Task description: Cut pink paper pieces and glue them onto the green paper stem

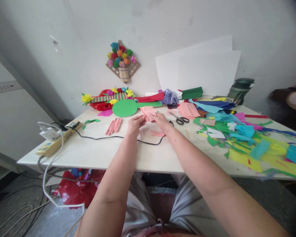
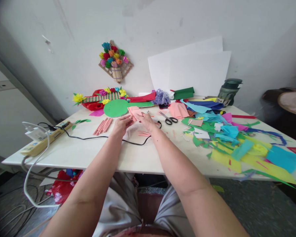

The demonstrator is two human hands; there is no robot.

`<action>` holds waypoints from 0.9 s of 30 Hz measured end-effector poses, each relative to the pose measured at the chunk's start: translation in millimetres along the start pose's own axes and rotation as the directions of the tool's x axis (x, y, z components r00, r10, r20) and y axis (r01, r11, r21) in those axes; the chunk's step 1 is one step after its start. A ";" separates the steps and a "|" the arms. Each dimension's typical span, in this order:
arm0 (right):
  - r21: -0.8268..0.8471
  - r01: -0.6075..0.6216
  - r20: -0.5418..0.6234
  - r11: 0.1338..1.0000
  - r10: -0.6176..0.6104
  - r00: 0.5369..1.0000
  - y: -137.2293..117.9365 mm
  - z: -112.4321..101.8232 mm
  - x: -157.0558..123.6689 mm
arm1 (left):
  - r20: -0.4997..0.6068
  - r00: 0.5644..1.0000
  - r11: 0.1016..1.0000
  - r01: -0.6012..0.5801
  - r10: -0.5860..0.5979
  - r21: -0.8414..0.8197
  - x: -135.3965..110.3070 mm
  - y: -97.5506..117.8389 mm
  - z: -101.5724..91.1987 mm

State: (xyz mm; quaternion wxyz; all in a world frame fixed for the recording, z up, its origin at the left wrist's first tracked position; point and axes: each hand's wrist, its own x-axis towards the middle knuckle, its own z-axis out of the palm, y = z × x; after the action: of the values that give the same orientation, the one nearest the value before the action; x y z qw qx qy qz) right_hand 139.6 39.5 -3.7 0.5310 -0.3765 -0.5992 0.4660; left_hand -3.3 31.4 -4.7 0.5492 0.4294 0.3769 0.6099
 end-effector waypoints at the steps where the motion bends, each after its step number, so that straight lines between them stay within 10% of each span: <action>1: -0.006 0.004 0.003 1.000 -0.004 1.000 0.5 -0.1 0.2 | 0.001 1.000 1.000 -0.003 0.003 -0.003 -0.5 0.2 0.6; 27: -0.124 0.075 -0.100 0.989 -0.087 0.991 -10.8 2.1 -5.3 | -0.089 0.996 0.997 0.002 -0.009 -0.080 -0.4 2.4 0.2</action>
State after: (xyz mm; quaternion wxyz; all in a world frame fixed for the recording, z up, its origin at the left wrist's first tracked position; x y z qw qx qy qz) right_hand 138.8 31.1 5.2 0.5568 -0.4071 -0.6122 0.3866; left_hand -3.9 30.8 -2.4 0.5504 0.3783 0.3775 0.6415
